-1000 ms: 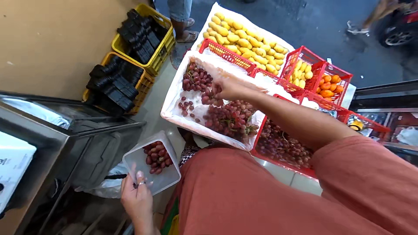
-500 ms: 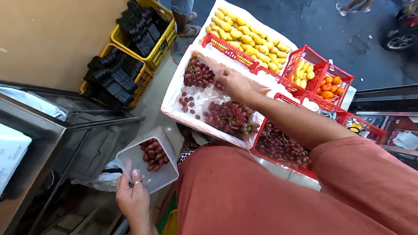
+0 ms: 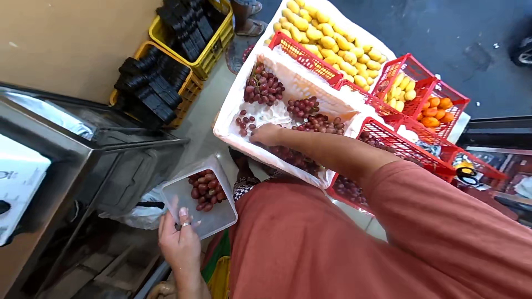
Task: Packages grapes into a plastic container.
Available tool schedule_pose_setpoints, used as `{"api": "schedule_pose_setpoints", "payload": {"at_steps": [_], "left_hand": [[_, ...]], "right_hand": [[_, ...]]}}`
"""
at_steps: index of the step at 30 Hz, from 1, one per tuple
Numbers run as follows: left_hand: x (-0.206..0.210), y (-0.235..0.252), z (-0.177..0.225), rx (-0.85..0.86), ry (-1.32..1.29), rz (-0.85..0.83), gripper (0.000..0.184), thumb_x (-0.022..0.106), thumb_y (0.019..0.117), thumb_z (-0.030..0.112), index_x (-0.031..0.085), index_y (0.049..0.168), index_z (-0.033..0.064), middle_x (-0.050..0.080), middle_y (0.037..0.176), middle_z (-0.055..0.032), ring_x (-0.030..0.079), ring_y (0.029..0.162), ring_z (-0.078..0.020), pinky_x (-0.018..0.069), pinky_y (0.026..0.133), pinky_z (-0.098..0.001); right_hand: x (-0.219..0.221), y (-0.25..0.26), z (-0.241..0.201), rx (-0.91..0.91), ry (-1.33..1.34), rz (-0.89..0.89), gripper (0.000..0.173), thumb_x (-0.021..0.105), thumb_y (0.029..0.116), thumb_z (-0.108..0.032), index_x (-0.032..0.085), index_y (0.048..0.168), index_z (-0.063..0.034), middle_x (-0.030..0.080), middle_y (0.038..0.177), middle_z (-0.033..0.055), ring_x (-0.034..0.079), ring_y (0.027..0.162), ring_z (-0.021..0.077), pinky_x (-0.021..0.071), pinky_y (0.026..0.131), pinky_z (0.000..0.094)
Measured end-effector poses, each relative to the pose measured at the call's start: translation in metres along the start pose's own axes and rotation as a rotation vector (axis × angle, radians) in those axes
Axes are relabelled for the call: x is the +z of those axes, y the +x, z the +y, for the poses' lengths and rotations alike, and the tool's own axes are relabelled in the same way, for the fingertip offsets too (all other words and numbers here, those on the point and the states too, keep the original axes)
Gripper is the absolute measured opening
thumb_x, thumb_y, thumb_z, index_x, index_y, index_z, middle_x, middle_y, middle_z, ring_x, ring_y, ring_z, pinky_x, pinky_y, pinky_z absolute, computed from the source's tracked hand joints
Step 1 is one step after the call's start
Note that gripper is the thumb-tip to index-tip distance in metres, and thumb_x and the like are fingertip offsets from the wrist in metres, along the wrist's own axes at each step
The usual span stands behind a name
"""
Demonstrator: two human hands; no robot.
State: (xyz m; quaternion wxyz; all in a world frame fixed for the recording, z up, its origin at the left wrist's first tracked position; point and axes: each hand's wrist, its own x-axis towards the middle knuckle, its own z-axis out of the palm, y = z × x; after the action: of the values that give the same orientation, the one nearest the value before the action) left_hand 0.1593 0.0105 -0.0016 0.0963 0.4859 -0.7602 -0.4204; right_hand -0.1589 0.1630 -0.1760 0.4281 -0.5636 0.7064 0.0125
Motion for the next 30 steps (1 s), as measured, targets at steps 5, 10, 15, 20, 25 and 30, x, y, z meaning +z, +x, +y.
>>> {"api": "schedule_pose_setpoints", "payload": {"at_steps": [5, 10, 15, 20, 25, 30], "left_hand": [[0.001, 0.000, -0.007, -0.014, 0.012, -0.009, 0.040, 0.045, 0.1058, 0.023, 0.059, 0.134, -0.0021, 0.061, 0.106, -0.0120, 0.066, 0.076, -0.0112, 0.0596, 0.062, -0.0285], [0.004, 0.001, -0.007, -0.004, 0.000, -0.011, 0.039, 0.046, 0.1059, 0.021, 0.059, 0.135, -0.0013, 0.061, 0.107, -0.0104, 0.066, 0.077, -0.0091, 0.0586, 0.060, -0.0258], [0.003, 0.000, -0.007, -0.009, -0.006, -0.007, 0.040, 0.046, 0.1062, 0.022, 0.059, 0.137, 0.0001, 0.062, 0.108, -0.0096, 0.066, 0.076, -0.0086, 0.0591, 0.060, -0.0257], [0.007, 0.000, -0.010, -0.032, -0.023, 0.004, 0.038, 0.047, 0.1057, 0.018, 0.059, 0.136, -0.0006, 0.061, 0.105, -0.0101, 0.065, 0.074, -0.0096, 0.0588, 0.059, -0.0269], [-0.005, -0.015, 0.001, -0.152, -0.037, 0.019, 0.037, 0.049, 0.1063, 0.014, 0.059, 0.140, 0.0041, 0.065, 0.111, -0.0150, 0.068, 0.076, -0.0178, 0.0608, 0.061, -0.0358], [-0.034, -0.045, -0.011, -0.172, 0.021, 0.130, 0.037, 0.049, 0.1073, 0.021, 0.060, 0.141, 0.0109, 0.065, 0.118, -0.0133, 0.069, 0.082, -0.0192, 0.0614, 0.065, -0.0392]], "right_hand": [[-0.001, -0.007, 0.009, 0.096, 0.080, -0.004, 0.036, 0.072, 0.0877, -0.006, 0.068, 0.123, -0.0104, 0.066, 0.120, 0.0209, 0.065, 0.110, 0.0431, 0.0527, 0.087, 0.0668], [-0.007, -0.008, 0.010, 0.046, 0.047, -0.056, 0.037, 0.070, 0.0893, -0.001, 0.067, 0.125, -0.0096, 0.065, 0.124, 0.0198, 0.065, 0.113, 0.0420, 0.0527, 0.091, 0.0653], [-0.027, -0.011, 0.013, 0.014, 0.358, 0.153, 0.032, 0.078, 0.0849, -0.004, 0.068, 0.115, -0.0006, 0.069, 0.110, 0.0179, 0.067, 0.106, 0.0340, 0.0525, 0.097, 0.0560], [-0.030, 0.003, 0.002, 0.093, 0.311, 0.241, 0.039, 0.082, 0.0781, -0.010, 0.072, 0.116, -0.0104, 0.064, 0.125, 0.0182, 0.064, 0.114, 0.0368, 0.0542, 0.093, 0.0611], [-0.020, 0.018, -0.021, 0.046, 0.129, 0.357, 0.038, 0.070, 0.0919, -0.014, 0.069, 0.129, -0.0214, 0.060, 0.137, 0.0175, 0.064, 0.117, 0.0407, 0.0552, 0.090, 0.0650], [-0.036, 0.017, -0.028, 0.082, 0.263, 0.287, 0.029, 0.062, 0.0996, -0.020, 0.071, 0.123, -0.0055, 0.058, 0.137, 0.0230, 0.061, 0.120, 0.0434, 0.0498, 0.099, 0.0659]]}}
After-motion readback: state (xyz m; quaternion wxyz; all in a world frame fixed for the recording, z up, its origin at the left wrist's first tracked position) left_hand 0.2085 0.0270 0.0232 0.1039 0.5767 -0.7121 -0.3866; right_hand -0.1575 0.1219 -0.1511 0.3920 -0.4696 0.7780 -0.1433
